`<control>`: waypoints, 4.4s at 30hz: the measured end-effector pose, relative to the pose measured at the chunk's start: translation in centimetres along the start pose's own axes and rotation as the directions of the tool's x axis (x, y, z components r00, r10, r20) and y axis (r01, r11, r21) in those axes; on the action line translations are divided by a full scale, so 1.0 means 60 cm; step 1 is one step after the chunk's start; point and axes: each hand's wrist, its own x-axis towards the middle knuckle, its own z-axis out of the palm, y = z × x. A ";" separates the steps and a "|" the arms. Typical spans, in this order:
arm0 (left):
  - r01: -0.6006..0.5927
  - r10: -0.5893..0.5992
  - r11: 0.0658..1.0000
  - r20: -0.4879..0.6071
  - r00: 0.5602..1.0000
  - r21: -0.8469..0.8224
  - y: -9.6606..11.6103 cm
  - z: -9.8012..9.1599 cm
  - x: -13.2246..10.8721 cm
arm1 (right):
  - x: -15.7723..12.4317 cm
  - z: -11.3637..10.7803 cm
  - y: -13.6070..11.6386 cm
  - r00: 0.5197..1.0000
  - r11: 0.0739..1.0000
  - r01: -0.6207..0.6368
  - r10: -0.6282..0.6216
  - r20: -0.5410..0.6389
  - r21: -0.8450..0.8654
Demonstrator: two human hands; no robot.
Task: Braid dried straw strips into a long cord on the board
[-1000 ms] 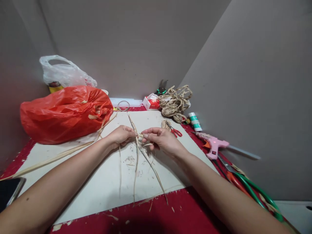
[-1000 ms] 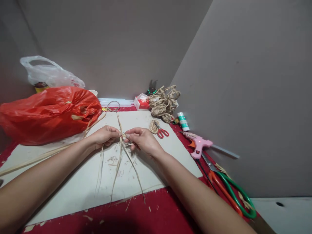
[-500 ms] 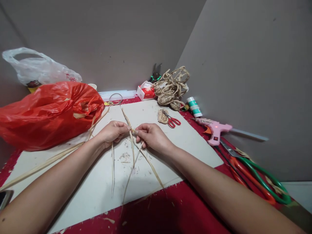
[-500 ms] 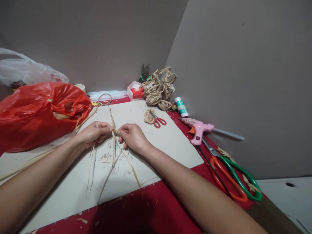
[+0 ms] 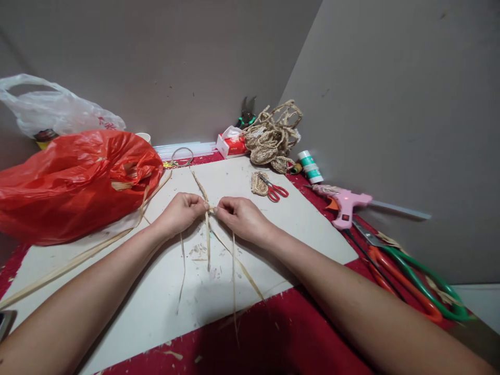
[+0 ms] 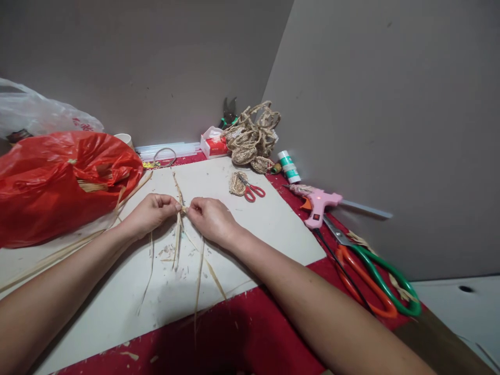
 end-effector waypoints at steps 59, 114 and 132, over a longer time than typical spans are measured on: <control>0.081 -0.078 0.990 0.027 0.997 -0.117 0.001 -0.002 0.000 | -0.002 -0.126 0.015 0.970 0.892 -0.044 0.146 -0.194 0.450; 0.043 -0.039 0.990 0.033 0.999 -0.133 -0.005 0.001 0.003 | -0.011 0.003 0.010 0.949 0.954 0.220 -0.257 -0.182 -0.203; 0.046 -0.043 0.987 0.027 0.999 -0.153 0.006 0.007 -0.001 | -0.002 0.007 0.001 0.971 0.942 0.229 -0.206 0.120 -0.243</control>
